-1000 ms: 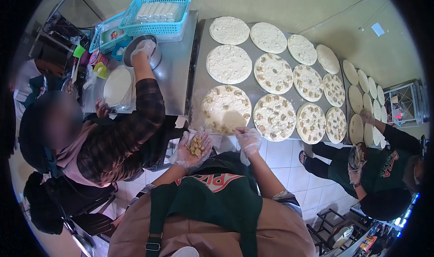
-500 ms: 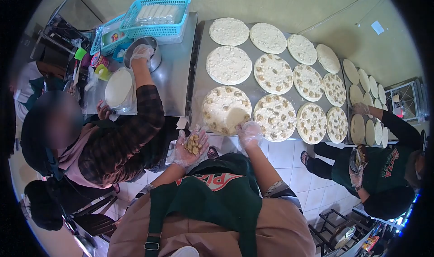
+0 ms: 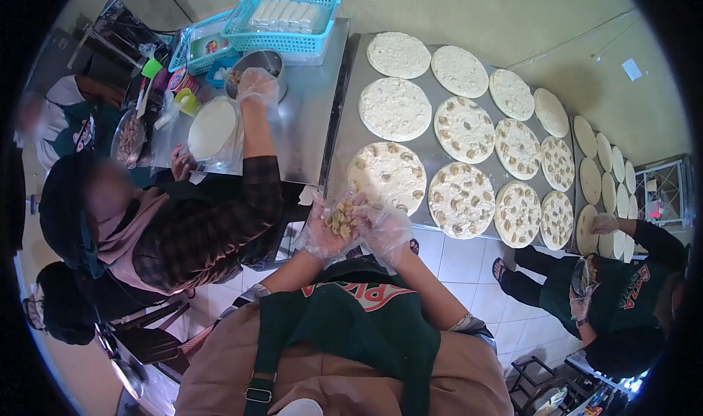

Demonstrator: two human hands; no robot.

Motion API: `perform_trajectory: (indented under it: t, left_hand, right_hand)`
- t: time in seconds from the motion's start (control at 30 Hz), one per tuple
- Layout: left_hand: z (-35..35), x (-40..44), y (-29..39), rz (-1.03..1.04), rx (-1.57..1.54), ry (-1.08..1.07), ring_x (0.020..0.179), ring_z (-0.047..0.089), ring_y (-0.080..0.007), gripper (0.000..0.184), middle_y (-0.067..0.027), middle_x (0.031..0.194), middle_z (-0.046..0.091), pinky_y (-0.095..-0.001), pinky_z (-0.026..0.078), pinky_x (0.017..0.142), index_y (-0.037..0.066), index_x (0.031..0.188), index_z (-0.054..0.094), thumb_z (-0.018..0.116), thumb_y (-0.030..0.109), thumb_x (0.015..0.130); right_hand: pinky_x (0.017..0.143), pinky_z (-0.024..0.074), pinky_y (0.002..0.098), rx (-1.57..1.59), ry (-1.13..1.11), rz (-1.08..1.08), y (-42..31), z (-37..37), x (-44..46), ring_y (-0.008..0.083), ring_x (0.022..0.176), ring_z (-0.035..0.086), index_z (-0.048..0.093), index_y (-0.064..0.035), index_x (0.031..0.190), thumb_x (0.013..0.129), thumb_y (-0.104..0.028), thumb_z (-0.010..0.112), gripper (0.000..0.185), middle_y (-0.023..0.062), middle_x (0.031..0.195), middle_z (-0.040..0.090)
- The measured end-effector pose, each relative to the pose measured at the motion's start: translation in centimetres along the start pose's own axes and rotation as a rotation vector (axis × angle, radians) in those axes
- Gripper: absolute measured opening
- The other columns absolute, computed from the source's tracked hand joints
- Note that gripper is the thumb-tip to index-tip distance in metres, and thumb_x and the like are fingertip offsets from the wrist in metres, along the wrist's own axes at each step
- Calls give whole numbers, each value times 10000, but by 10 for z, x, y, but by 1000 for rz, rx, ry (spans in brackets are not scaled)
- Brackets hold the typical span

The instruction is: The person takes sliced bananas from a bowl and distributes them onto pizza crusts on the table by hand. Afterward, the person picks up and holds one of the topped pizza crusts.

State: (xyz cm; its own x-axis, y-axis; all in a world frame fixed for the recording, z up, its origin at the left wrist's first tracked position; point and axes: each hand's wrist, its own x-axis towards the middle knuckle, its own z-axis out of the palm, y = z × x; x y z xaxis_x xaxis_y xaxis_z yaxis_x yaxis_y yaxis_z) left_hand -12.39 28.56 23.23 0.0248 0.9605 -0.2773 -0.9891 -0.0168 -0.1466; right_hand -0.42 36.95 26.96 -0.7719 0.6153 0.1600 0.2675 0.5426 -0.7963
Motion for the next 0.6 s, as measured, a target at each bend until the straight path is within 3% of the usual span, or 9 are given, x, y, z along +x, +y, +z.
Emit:
perform_trajectory:
  t: [0.1, 0.17, 0.2, 0.27, 0.33, 0.4, 0.47, 0.6]
  left_hand:
    - [14, 0, -3, 9, -121, 84, 853, 501, -230, 653, -121, 1241, 360, -351, 422, 716, 134, 1225, 332, 373, 582, 752]
    - [9, 1, -1, -87, -71, -157, 1103, 390, -260, 692, -111, 1251, 352, -400, 322, 912, 117, 1236, 320, 226, 620, 769]
    - [6, 1, -1, -84, -71, -158, 1103, 390, -260, 692, -111, 1251, 352, -400, 322, 912, 117, 1236, 320, 226, 620, 769]
    - [12, -2, -5, -50, 9, 46, 970, 487, -236, 687, -116, 1158, 442, -378, 411, 804, 110, 1207, 350, 351, 615, 741]
    - [1, 2, -3, -67, 23, 97, 1002, 471, -243, 702, -114, 1146, 451, -393, 397, 828, 91, 1199, 355, 341, 621, 740]
    - [-9, 4, -2, -84, 38, 149, 1034, 455, -249, 717, -112, 1135, 461, -408, 383, 851, 72, 1192, 360, 332, 627, 739]
    - [2, 3, -4, -65, 58, 133, 1004, 479, -255, 731, -138, 1117, 467, -402, 383, 849, 46, 1184, 356, 234, 631, 763]
    - [4, -2, -4, -79, 31, 134, 993, 482, -255, 749, -140, 1107, 469, -397, 387, 845, 35, 1186, 346, 235, 639, 757]
  right_hand:
    - [545, 418, 310, -102, 35, -37, -8, -1, 2, 239, 626, 524, 590, -67, 828, 671, -44, 568, 160, 103, 750, 540]
    - [595, 429, 331, -101, 60, -13, -4, -1, 2, 256, 688, 535, 584, -90, 844, 673, -60, 545, 178, 106, 811, 548]
    - [646, 440, 352, -100, 88, 15, -3, -1, 3, 273, 751, 546, 577, -113, 860, 675, -75, 522, 197, 109, 871, 557]
    - [668, 438, 357, -199, 40, -26, -22, -10, 13, 276, 783, 539, 563, -110, 891, 680, -80, 508, 220, 109, 905, 550]
    - [689, 436, 363, -300, -5, -67, -25, -13, 20, 278, 815, 532, 549, -107, 922, 685, -85, 495, 244, 108, 938, 542]
    - [749, 418, 364, -519, -208, -311, -13, -5, 21, 281, 870, 512, 527, -81, 958, 691, -105, 477, 273, 106, 955, 539]
    - [766, 410, 359, -489, -240, -268, -7, -1, 19, 282, 881, 509, 529, -67, 953, 691, -106, 473, 271, 106, 956, 539]
    - [789, 402, 349, -388, -333, -69, -5, -3, 19, 278, 890, 511, 541, -62, 936, 694, -119, 479, 257, 105, 952, 539]
